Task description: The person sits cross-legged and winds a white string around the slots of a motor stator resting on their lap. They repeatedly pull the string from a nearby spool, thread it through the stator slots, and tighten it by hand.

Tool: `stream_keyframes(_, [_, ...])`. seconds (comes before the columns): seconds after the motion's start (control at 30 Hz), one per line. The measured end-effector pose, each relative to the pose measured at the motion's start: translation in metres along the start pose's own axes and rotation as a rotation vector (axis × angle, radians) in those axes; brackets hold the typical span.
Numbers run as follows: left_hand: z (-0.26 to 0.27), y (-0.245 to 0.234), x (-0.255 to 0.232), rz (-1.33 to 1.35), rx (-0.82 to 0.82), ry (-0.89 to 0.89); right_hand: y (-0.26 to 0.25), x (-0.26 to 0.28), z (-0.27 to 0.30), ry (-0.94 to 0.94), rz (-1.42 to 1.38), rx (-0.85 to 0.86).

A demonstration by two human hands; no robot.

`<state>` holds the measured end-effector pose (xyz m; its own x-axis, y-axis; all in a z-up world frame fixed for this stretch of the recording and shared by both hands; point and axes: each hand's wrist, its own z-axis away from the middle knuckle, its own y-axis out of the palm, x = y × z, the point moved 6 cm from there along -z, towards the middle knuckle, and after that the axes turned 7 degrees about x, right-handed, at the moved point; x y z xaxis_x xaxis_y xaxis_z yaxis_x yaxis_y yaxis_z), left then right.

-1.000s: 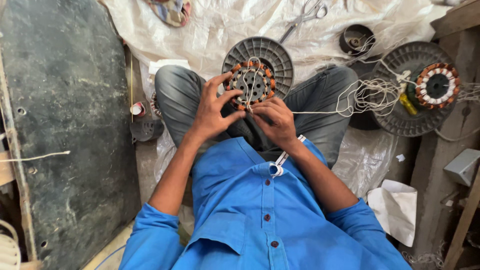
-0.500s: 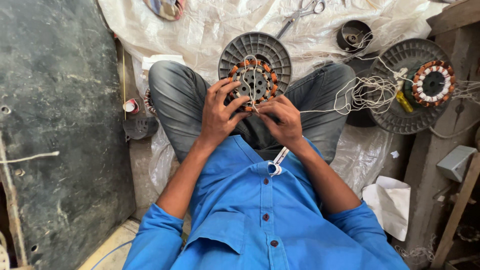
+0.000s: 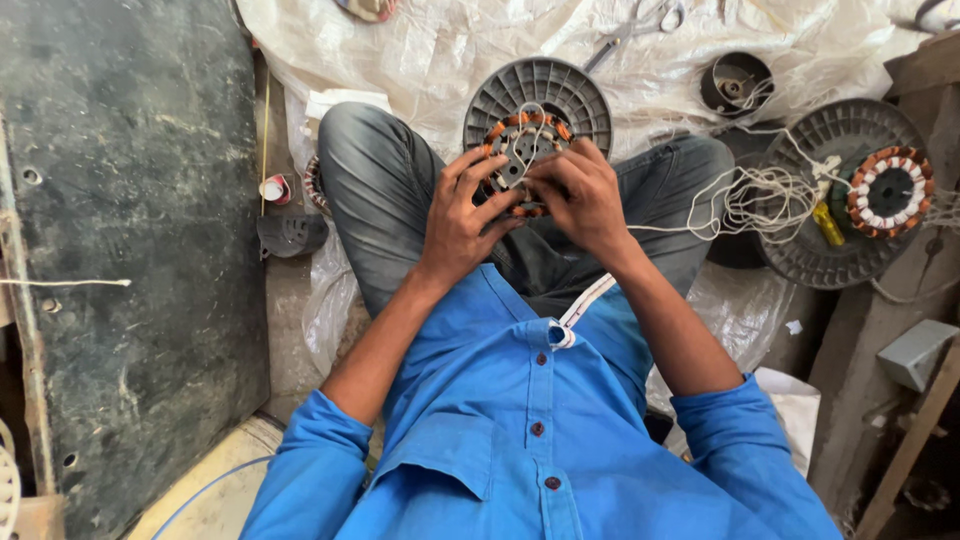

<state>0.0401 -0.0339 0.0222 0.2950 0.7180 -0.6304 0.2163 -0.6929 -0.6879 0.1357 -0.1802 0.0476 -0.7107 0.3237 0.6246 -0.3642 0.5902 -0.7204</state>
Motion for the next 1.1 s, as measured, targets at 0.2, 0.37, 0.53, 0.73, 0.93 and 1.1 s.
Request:
stream_keyframes(0.2, [0.0,0.005,0.001,-0.001,0.005,0.004,-0.001,-0.004,-0.002,0.082,-0.047,-0.002])
stream_keyframes(0.37, [0.002,0.006,-0.002,-0.015,-0.002,0.004,-0.001,-0.003,-0.002,0.105,-0.042,0.009])
stream_keyframes(0.53, [0.0,0.005,-0.002,-0.089,0.068,0.022,-0.003,-0.006,0.002,0.164,-0.108,-0.04])
stream_keyframes(0.73, [0.0,0.006,-0.004,-0.094,0.07,0.011,-0.029,-0.03,0.047,0.259,0.031,-0.437])
stream_keyframes(0.93, [0.004,0.01,-0.003,-0.048,0.071,-0.027,0.027,-0.074,0.111,0.67,-0.695,-0.002])
stream_keyframes(1.1, [0.001,0.007,-0.003,-0.047,0.063,-0.016,-0.016,-0.076,0.136,0.453,-0.46,0.111])
